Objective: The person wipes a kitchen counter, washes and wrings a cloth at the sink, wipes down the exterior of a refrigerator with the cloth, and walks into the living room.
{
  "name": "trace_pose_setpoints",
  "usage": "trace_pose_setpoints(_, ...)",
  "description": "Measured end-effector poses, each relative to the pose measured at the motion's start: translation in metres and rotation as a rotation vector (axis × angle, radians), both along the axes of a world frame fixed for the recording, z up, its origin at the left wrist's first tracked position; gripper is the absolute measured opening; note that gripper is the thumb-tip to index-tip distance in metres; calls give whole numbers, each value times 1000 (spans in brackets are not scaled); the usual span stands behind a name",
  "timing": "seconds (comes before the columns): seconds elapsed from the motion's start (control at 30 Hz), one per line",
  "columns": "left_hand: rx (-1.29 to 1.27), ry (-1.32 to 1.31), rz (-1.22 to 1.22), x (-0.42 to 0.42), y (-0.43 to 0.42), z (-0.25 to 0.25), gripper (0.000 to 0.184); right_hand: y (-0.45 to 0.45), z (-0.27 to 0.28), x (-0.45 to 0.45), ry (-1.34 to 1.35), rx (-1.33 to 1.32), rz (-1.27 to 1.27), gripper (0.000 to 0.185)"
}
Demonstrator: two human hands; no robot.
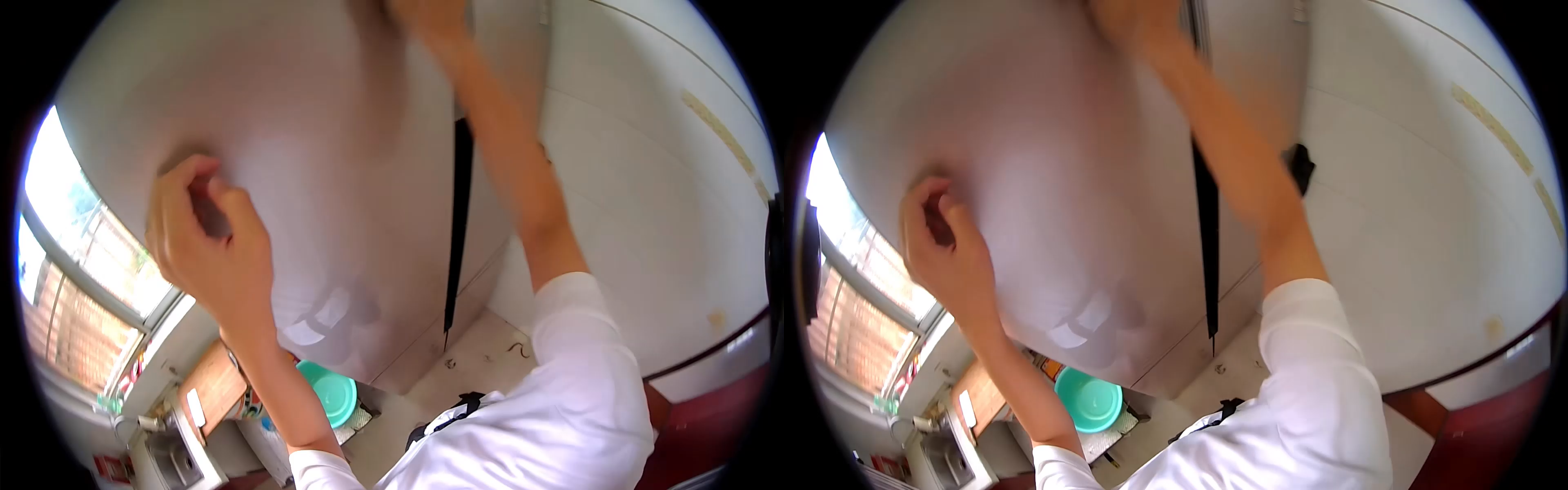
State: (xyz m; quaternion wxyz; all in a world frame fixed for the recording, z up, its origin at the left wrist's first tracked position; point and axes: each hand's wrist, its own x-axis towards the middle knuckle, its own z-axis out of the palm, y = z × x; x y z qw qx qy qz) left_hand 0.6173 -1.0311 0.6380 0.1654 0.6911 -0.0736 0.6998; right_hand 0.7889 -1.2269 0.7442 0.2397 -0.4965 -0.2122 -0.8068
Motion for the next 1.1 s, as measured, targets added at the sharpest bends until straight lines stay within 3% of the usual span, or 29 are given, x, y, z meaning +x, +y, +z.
trace_pose_setpoints(0.03, -5, 0, -30, -2, -3, 1, 12, -1, -47, 2, 23, -64, -127, 19)
trace_pose_setpoints(0.07, 13, 11, -40, -4, -3, 2, 12, 2, -89, -14, -11, -82, 75, 16)
trace_pose_setpoints(0.13, 13, -9, -51, -6, -2, 3, 11, 10, -172, -19, 109, -95, 123, 27)
trace_pose_setpoints(0.2, 3, 35, -69, -8, 5, 6, 12, 11, -204, -32, 183, -205, 186, 28)
trace_pose_setpoints(0.3, -40, 79, 44, -16, 4, 8, 14, -1, -163, -14, 163, -233, 140, 30)
trace_pose_setpoints(0.4, -139, 118, 73, -22, -1, 1, 15, -23, -59, 13, -30, 3, -6, 29)
trace_pose_setpoints(0.5, -264, 111, 73, -37, 9, 1, 16, -23, 52, -25, -306, -68, -114, 40)
trace_pose_setpoints(0.57, -297, 92, 90, -42, 7, 7, 17, -24, 86, -24, -148, -341, 261, 44)
trace_pose_setpoints(0.67, -336, 71, 155, -10, -30, -4, 18, -48, 41, 4, -40, -376, 440, 41)
trace_pose_setpoints(0.73, -240, -7, 207, 2, -49, -3, 20, -59, -7, 5, 465, -541, 474, 30)
trace_pose_setpoints(0.8, -134, -41, 240, 10, -65, 2, 30, -45, -70, 17, -7, -381, 424, 33)
trace_pose_setpoints(0.9, -134, 47, 351, 32, -94, 4, 40, -63, -153, 19, 107, -630, 430, 33)
trace_pose_setpoints(0.97, -117, 114, 369, 38, -108, 4, 48, -74, -158, 22, 70, -727, 441, 30)
trace_pose_setpoints(1.03, -120, 213, 559, 45, -114, 1, 52, -80, -109, 41, 16, -627, 512, 27)
trace_pose_setpoints(1.1, -124, 234, 514, 43, -108, 0, 53, -87, -39, 51, -1, -523, 494, 32)
